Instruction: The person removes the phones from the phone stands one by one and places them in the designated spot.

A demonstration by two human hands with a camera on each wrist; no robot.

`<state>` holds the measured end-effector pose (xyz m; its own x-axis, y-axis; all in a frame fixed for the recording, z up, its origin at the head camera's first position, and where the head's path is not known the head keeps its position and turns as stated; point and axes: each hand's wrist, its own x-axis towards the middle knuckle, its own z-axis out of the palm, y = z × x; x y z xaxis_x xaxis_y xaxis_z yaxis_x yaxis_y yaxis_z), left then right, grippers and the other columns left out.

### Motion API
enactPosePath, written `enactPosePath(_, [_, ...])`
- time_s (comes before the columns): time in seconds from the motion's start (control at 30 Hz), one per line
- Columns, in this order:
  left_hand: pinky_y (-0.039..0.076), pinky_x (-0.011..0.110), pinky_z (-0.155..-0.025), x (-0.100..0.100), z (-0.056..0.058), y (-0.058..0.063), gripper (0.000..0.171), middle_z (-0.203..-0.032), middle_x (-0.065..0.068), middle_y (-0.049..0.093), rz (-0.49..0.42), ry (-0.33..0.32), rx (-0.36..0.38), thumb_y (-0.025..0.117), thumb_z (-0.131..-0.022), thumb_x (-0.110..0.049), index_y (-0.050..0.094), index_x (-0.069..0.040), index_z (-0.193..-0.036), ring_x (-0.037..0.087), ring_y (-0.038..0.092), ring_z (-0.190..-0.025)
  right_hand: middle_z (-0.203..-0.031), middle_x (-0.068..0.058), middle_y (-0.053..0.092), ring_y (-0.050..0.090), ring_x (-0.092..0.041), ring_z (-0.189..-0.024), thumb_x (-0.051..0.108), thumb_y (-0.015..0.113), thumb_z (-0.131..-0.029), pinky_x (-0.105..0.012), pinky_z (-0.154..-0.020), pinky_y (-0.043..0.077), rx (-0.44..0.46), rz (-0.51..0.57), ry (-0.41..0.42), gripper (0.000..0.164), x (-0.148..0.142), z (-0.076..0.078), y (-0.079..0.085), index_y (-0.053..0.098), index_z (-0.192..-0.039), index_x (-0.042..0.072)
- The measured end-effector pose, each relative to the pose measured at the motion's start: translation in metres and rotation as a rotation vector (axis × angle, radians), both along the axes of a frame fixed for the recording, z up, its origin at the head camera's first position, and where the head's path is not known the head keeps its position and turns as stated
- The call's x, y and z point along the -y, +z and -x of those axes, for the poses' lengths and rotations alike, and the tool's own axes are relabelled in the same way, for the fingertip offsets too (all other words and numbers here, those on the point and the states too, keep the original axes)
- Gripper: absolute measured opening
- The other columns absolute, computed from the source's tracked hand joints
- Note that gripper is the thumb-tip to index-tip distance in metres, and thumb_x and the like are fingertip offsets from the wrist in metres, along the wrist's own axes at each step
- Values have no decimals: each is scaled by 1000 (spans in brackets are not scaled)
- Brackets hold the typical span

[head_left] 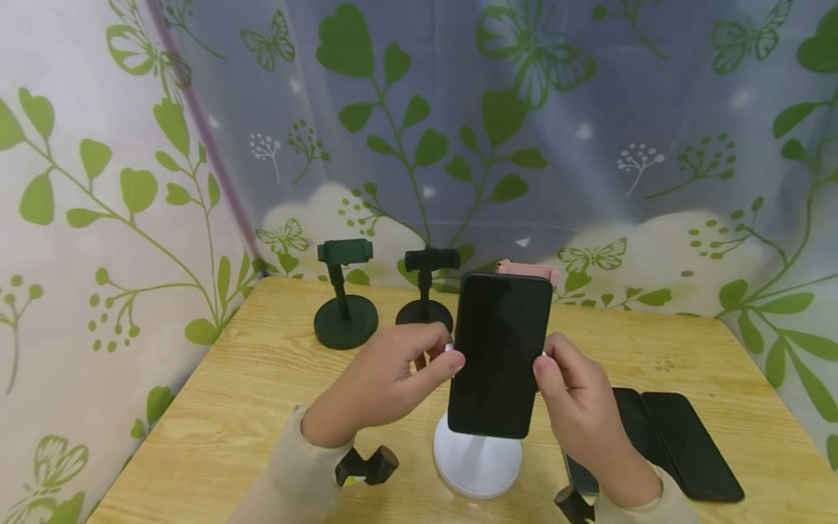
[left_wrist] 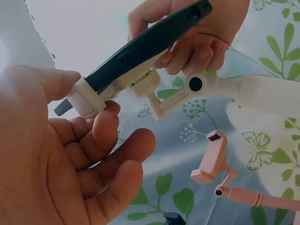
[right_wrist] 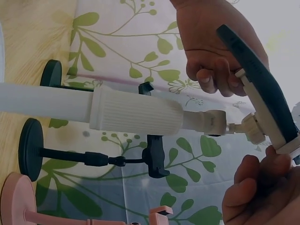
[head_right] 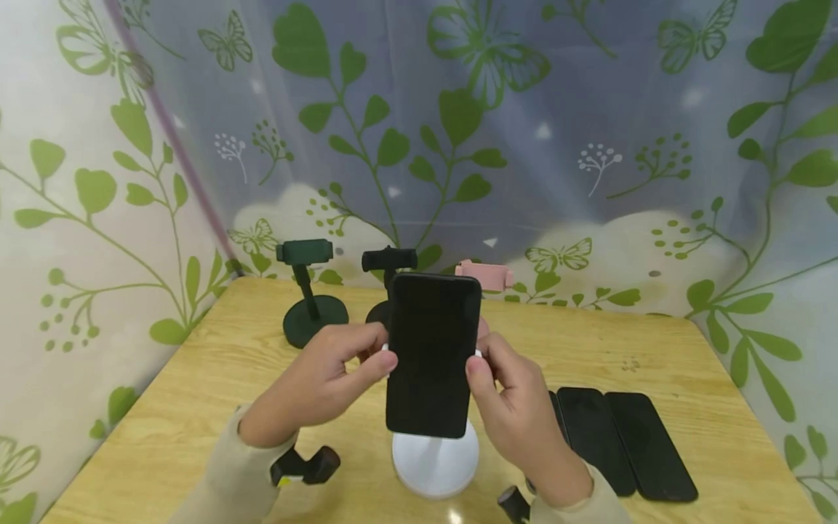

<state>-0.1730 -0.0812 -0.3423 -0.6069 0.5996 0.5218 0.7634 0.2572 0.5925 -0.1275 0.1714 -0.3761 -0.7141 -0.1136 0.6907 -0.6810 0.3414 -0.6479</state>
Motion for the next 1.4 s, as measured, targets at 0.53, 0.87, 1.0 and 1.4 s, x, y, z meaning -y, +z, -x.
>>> enactPosePath(0.53, [55,31,-66,-3,-5,2,35,-66,-8,51,-78,-63,197,55,-109,-21,50,-17,-74,8,60,-65,-66,-2,38,41,-19,-53,0,40,-110,-36,-49,38,280,101,128,24,-1,-10,19,51,-89,6])
enactPosePath(0.87, [50,30,-59,-6,-8,3,37,-66,-6,47,-71,-5,253,55,-109,-26,51,-17,-74,11,55,-59,-66,-1,42,43,-19,-52,1,38,-111,-36,-48,40,262,105,137,24,-4,-8,18,56,-95,5])
enactPosePath(1.0, [37,27,-49,-2,-8,4,31,-67,-12,49,5,51,162,60,-107,-28,53,-23,-77,8,40,-50,-91,4,60,55,-10,-71,2,47,-108,-24,-62,47,79,-132,-4,22,-10,-10,19,62,-124,8])
enactPosePath(1.4, [49,26,-57,4,-10,9,18,-79,-15,59,57,91,86,71,-99,-34,63,-23,-88,6,53,-64,-95,11,57,50,-4,-81,3,67,-94,-17,-68,44,-66,-342,-143,31,-16,-13,25,65,-123,13])
